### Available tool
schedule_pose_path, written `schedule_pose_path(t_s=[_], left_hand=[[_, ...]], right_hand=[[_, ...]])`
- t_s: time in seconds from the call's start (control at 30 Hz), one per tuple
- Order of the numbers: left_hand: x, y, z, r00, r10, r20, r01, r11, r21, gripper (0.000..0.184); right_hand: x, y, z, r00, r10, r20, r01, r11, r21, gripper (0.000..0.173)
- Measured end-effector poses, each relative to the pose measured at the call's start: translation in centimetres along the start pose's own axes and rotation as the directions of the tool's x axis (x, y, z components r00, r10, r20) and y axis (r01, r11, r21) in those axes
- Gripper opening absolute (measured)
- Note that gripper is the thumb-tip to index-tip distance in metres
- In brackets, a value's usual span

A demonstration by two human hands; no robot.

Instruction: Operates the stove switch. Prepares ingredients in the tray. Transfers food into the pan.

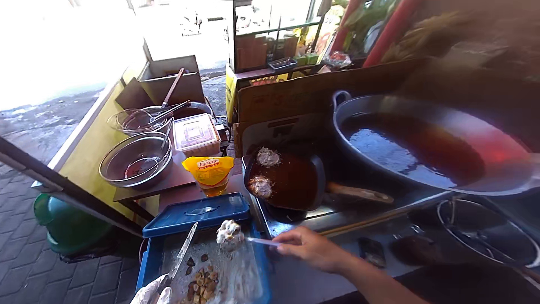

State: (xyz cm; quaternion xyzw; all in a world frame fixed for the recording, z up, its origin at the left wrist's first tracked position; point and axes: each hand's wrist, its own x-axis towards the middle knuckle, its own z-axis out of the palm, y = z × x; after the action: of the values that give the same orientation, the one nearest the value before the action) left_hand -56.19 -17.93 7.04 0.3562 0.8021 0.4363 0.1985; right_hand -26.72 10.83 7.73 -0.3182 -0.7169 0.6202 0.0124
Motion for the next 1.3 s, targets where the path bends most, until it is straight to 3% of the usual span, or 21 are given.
schedule_pose_path(t_s=[0.07,0.17,0.23,0.3,0.43,0.7,1.0,1.3], left_hand=[[1.4,1.9,0.9,0.999,0.047,0.022,-0.045,0.996,-0.076,0.033],[4.1,5.0,2.6,0.99,0.1,0.099,-0.103,0.994,0.028,0.034],[6.5,6.2,4.6,0.98,0.145,0.134,-0.165,0.975,0.152,0.034],[9.0,7.6,7.2,0.968,0.173,0.185,-0.217,0.941,0.26,0.034],[13.5,10.5,12.5,0.927,0.19,0.324,-0.322,0.846,0.425,0.033],[17.0,13.2,19.1,0.922,0.157,0.354,-0.336,0.778,0.53,0.035],[19.0,13.9,21.7,0.916,0.252,0.312,-0.39,0.742,0.546,0.038],[19.6,16.1,22.5,0.92,0.115,0.375,-0.348,0.676,0.649,0.036]], right_hand=[[-2.0,-1.5,-2.6,0.987,-0.071,-0.146,0.064,0.997,-0.047,0.025],[-4.0,-2.9,-5.6,0.9,-0.195,-0.389,0.069,0.946,-0.316,0.023],[-3.6,-2.0,-7.0,0.778,-0.389,-0.493,0.035,0.811,-0.585,0.027],[-2.3,-0.4,-8.3,0.705,-0.491,-0.512,-0.052,0.684,-0.728,0.029],[0.4,2.3,-9.7,0.736,-0.38,-0.56,-0.25,0.617,-0.746,0.031],[1.2,4.3,-10.7,0.742,-0.316,-0.592,-0.273,0.663,-0.697,0.034],[1.7,4.4,-11.9,0.767,-0.287,-0.574,-0.267,0.671,-0.692,0.034],[2.9,5.4,-11.8,0.722,-0.37,-0.585,-0.239,0.659,-0.713,0.031]])
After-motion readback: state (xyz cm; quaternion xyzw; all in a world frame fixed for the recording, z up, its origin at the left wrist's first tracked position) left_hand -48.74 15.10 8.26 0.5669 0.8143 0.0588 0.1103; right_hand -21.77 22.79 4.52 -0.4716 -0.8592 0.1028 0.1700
